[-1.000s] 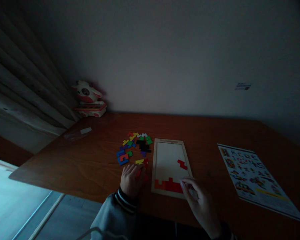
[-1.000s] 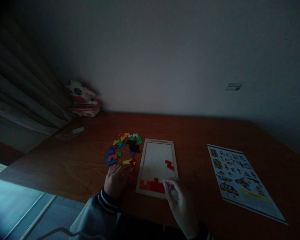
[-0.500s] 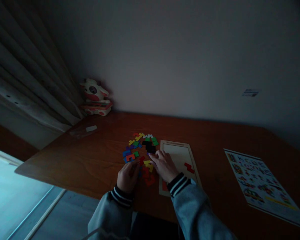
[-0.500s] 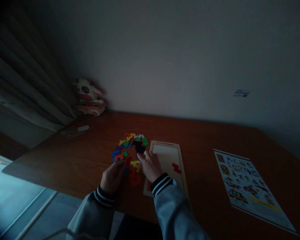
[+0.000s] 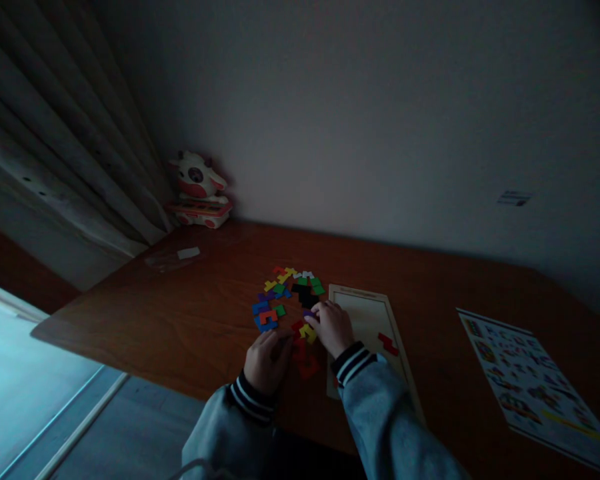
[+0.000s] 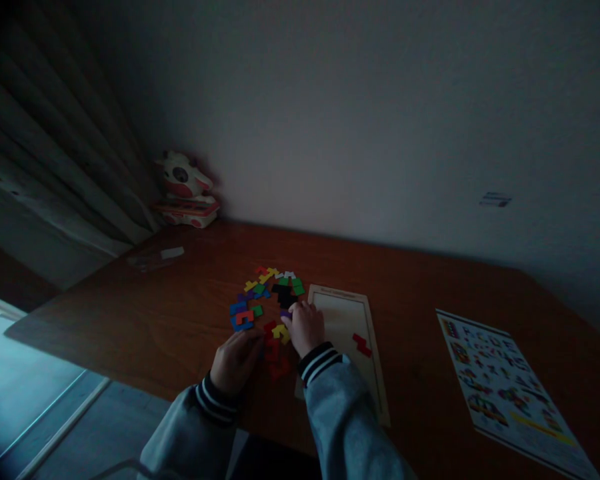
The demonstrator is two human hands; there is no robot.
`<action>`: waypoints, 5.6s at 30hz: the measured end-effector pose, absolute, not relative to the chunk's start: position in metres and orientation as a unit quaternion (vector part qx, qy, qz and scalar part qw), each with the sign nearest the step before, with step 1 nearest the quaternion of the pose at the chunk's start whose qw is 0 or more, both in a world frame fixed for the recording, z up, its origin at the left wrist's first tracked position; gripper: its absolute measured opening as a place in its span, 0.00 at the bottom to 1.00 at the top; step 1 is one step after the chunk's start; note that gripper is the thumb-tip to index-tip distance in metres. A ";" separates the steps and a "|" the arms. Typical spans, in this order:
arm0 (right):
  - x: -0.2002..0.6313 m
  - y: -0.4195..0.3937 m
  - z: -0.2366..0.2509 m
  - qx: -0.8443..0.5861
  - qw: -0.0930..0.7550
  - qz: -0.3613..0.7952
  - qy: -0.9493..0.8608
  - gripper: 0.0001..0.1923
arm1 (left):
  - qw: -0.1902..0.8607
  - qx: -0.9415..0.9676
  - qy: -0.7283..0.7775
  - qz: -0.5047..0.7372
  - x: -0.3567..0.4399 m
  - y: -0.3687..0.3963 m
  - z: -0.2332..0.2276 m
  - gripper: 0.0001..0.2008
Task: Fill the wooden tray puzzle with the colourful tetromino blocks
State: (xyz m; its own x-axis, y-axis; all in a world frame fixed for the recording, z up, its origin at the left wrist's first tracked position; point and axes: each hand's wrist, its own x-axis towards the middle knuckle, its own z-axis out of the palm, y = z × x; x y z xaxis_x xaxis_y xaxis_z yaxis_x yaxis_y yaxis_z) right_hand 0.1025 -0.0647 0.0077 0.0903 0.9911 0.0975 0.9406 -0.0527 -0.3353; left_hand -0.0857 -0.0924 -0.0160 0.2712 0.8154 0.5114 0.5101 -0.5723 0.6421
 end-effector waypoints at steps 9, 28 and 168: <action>0.106 -0.057 0.008 -0.712 0.215 0.184 -0.642 0.07 | 0.187 0.778 0.415 0.432 -0.086 -0.094 -0.012 0.08; 0.230 -0.225 -0.015 -0.713 0.447 0.055 -0.538 0.17 | 0.165 0.830 0.338 0.411 -0.073 -0.099 -0.014 0.07; 0.224 -0.232 -0.025 -0.604 0.397 0.022 -0.691 0.15 | 0.227 0.815 0.332 0.417 -0.021 -0.124 -0.008 0.07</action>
State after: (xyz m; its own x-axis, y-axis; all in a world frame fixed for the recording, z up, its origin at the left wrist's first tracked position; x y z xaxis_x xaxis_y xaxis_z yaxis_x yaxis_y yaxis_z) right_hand 0.2242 -0.2325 -0.0248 0.0432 0.8519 0.5220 0.8172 0.2704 -0.5090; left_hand -0.0212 -0.1241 -0.0078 0.4323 0.7298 0.5296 0.3517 -0.6773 0.6462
